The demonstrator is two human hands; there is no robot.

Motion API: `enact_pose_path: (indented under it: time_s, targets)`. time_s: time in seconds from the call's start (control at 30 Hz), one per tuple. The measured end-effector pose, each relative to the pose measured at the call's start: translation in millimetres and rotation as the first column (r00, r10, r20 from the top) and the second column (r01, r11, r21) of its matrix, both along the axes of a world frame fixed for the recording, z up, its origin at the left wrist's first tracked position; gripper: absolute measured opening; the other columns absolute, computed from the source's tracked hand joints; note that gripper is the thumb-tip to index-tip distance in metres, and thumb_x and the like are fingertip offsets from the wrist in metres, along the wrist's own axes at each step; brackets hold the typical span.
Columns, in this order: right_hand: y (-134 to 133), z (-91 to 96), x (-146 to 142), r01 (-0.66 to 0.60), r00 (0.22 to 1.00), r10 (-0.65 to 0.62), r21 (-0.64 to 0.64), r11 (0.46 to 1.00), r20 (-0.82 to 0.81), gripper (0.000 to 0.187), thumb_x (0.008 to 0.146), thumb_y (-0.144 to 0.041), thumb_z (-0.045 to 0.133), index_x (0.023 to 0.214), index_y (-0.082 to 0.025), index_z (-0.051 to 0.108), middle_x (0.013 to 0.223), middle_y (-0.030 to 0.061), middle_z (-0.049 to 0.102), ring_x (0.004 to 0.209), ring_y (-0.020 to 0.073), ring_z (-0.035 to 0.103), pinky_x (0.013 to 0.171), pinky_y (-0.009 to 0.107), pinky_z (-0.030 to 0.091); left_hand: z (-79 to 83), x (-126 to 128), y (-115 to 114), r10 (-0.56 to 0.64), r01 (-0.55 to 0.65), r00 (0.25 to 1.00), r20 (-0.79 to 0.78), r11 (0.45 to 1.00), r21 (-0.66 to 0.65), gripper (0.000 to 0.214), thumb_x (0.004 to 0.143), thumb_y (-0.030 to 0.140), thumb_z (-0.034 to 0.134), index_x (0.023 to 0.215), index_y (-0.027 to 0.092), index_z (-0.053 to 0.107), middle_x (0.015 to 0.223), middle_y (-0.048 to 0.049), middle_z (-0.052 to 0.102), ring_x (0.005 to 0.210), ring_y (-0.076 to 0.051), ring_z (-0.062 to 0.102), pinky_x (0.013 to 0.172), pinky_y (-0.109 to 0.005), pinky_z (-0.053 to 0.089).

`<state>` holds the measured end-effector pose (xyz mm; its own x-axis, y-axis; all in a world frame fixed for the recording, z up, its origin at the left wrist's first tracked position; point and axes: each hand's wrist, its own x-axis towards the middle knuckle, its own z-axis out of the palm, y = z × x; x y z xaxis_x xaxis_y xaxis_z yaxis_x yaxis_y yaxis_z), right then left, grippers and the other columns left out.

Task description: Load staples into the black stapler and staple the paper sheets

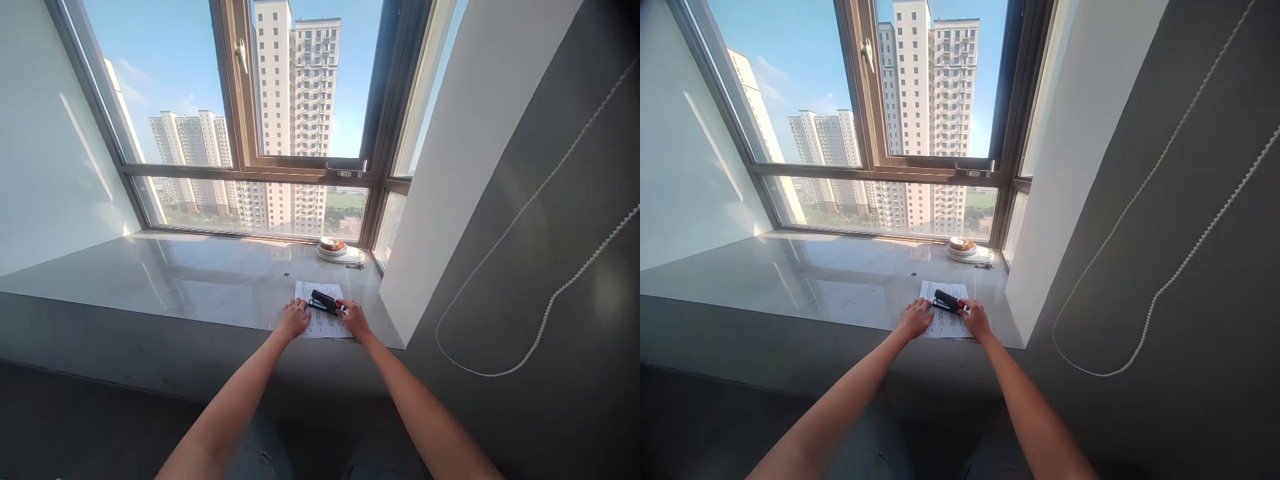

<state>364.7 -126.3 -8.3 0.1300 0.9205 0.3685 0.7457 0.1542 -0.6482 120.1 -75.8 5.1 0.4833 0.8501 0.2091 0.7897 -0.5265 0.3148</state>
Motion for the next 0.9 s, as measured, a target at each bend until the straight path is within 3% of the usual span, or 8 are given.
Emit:
enact_pose_path:
  time_s: [0.2,0.33,0.43,0.6,0.73,0.9]
  targets:
    - [6.3,-9.9,2.9,-0.025,0.980,0.036,0.055,0.998,-0.197,0.037,0.083,-0.034,0.060,0.117,-0.022,0.069,0.105,0.0060,0.076,0.091,0.0232,0.069,0.090,0.036,0.050,-7.0,-3.0,19.4,-0.026,0.035,0.994,0.107,0.996,-0.080,0.039,0.094,0.032,0.053,0.132,0.021,0.053,0.136,-0.0139,0.064,0.130,-0.029,0.055,0.108,-0.040,0.039]
    - [8.9,-8.6,3.9,0.022,0.967,0.004,0.102,0.995,-0.256,0.023,0.079,-0.041,0.063,0.090,-0.022,0.069,0.093,0.0053,0.076,0.092,0.0252,0.070,0.088,0.037,0.049,-12.3,-5.7,25.4,-0.027,0.043,0.981,0.192,0.996,-0.080,0.050,0.092,0.033,0.059,0.140,0.021,0.050,0.138,-0.0146,0.063,0.135,-0.030,0.052,0.109,-0.040,0.039]
    - [6.1,-7.1,4.5,0.071,0.970,-0.045,0.103,0.992,-0.238,0.022,0.078,-0.044,0.064,0.078,-0.022,0.066,0.085,0.0052,0.075,0.088,0.0260,0.070,0.088,0.037,0.049,-12.6,-6.5,25.7,-0.025,0.046,0.974,0.226,0.995,-0.086,0.057,0.089,0.032,0.064,0.142,0.018,0.051,0.134,-0.0157,0.066,0.135,-0.032,0.051,0.109,-0.042,0.038]
    - [3.7,-5.3,3.7,0.018,0.975,0.011,0.128,0.992,-0.224,0.028,0.082,-0.037,0.062,0.106,-0.025,0.071,0.101,0.0033,0.078,0.091,0.0230,0.072,0.091,0.036,0.050,-12.1,-5.6,27.8,-0.052,0.064,0.975,0.215,0.997,-0.050,0.057,0.090,0.031,0.062,0.145,0.023,0.052,0.134,-0.0132,0.065,0.133,-0.034,0.052,0.108,-0.047,0.039]
    - [5.6,-8.4,3.3,0.082,0.990,-0.068,0.107,0.991,-0.125,0.026,0.085,-0.035,0.061,0.105,-0.026,0.076,0.096,0.0040,0.078,0.094,0.0251,0.071,0.093,0.036,0.051,-18.2,-6.4,34.1,-0.046,0.065,0.961,0.272,0.996,-0.062,0.058,0.087,0.031,0.065,0.143,0.023,0.054,0.134,-0.0131,0.063,0.130,-0.033,0.055,0.108,-0.046,0.041]
    - [8.1,-12.0,2.9,0.145,0.988,-0.140,0.089,0.985,-0.066,0.026,0.086,-0.031,0.060,0.104,-0.026,0.078,0.092,0.0059,0.078,0.091,0.0269,0.071,0.086,0.035,0.051,-28.0,-8.5,44.7,-0.004,0.100,0.878,0.478,0.980,-0.175,0.081,0.076,0.034,0.078,0.148,0.018,0.044,0.150,-0.0184,0.049,0.133,-0.032,0.055,0.107,-0.043,0.045]
